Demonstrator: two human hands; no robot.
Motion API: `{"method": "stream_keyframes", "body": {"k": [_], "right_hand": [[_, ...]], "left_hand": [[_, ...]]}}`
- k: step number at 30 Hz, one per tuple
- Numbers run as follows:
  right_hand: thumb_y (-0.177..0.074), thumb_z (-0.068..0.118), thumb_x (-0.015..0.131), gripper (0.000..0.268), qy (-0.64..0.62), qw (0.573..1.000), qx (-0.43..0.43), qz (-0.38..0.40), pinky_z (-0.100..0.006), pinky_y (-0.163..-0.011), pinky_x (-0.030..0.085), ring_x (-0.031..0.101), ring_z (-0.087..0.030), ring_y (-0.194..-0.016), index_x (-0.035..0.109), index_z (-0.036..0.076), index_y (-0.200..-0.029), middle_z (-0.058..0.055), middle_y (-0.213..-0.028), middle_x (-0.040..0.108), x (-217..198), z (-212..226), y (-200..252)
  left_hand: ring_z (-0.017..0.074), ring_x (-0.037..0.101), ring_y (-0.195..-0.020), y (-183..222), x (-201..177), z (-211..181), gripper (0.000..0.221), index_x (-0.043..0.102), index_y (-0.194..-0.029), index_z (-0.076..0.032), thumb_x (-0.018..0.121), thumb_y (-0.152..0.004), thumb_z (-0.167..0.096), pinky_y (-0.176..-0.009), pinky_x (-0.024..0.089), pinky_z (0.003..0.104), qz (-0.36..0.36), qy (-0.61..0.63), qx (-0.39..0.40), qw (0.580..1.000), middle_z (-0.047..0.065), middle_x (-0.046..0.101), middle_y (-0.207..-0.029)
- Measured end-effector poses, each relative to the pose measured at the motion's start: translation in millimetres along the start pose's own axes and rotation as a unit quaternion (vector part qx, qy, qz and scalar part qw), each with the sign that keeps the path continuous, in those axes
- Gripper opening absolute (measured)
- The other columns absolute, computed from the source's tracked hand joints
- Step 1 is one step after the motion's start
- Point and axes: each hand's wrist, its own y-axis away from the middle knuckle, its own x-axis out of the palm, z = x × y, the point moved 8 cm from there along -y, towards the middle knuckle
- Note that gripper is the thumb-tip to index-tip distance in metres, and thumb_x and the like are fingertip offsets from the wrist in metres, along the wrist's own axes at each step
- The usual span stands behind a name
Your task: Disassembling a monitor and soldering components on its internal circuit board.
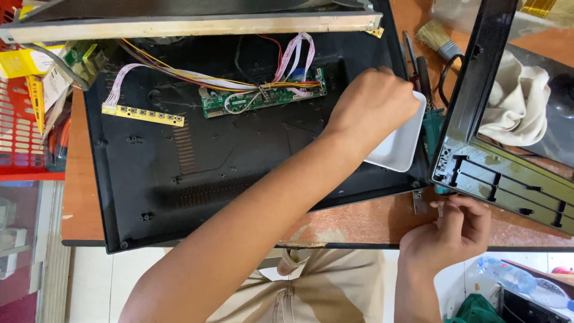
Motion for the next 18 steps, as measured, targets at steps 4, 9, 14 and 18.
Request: {"method": "stream_keyframes", "body": {"k": [4, 9, 14, 18], "right_hand": [[-0.089, -0.004, 0.051, 0.017, -0.025, 0.999, 0.024, -0.003, -0.023, -0.074, 0.048, 0.057, -0.013, -0.074, 0.062, 0.008, -0.092, -0.003, -0.09, 0.06, -0.8, -3.8, -0.4], [-0.087, -0.004, 0.051, 0.017, -0.03, 0.999, 0.016, 0.002, -0.023, -0.074, 0.048, 0.057, -0.013, -0.074, 0.062, 0.008, -0.093, -0.003, -0.09, 0.06, -1.0, -4.4, -0.7], [-0.087, -0.003, 0.05, 0.016, -0.014, 1.0, 0.017, 0.015, -0.023, -0.074, 0.047, 0.058, -0.014, -0.073, 0.062, 0.007, -0.091, -0.003, -0.086, 0.059, 3.0, -1.7, -0.5], [-0.091, -0.002, 0.053, 0.014, -0.008, 1.0, 0.02, 0.02, -0.024, -0.075, 0.048, 0.058, -0.013, -0.075, 0.062, 0.009, -0.092, -0.002, -0.087, 0.059, 4.0, -0.3, 0.6]], "left_hand": [[0.0221, 0.064, -0.065, 2.9, -2.1, -5.2, 0.03, 0.07, -0.067, -0.025, 0.077, -0.07, 0.004, -0.045, 0.047, 0.035, 0.012, -0.011, 0.018, 1.0, -0.005, 0.066, -0.063], [0.0234, 0.068, -0.07, 10.3, -5.3, -9.4, 0.023, 0.073, -0.073, -0.023, 0.077, -0.073, -0.001, -0.049, 0.052, 0.036, 0.012, 0.004, 0.049, 0.999, -0.003, 0.072, -0.07], [0.0241, 0.069, -0.072, 12.0, -8.3, -10.0, 0.024, 0.072, -0.072, -0.023, 0.077, -0.072, 0.001, -0.048, 0.052, 0.037, 0.006, -0.011, 0.036, 0.999, -0.001, 0.073, -0.072], [0.0204, 0.066, -0.066, 11.7, -2.8, -13.6, 0.028, 0.07, -0.068, -0.026, 0.075, -0.071, 0.001, -0.045, 0.047, 0.034, -0.01, -0.03, 0.039, 0.999, -0.002, 0.071, -0.068]]}}
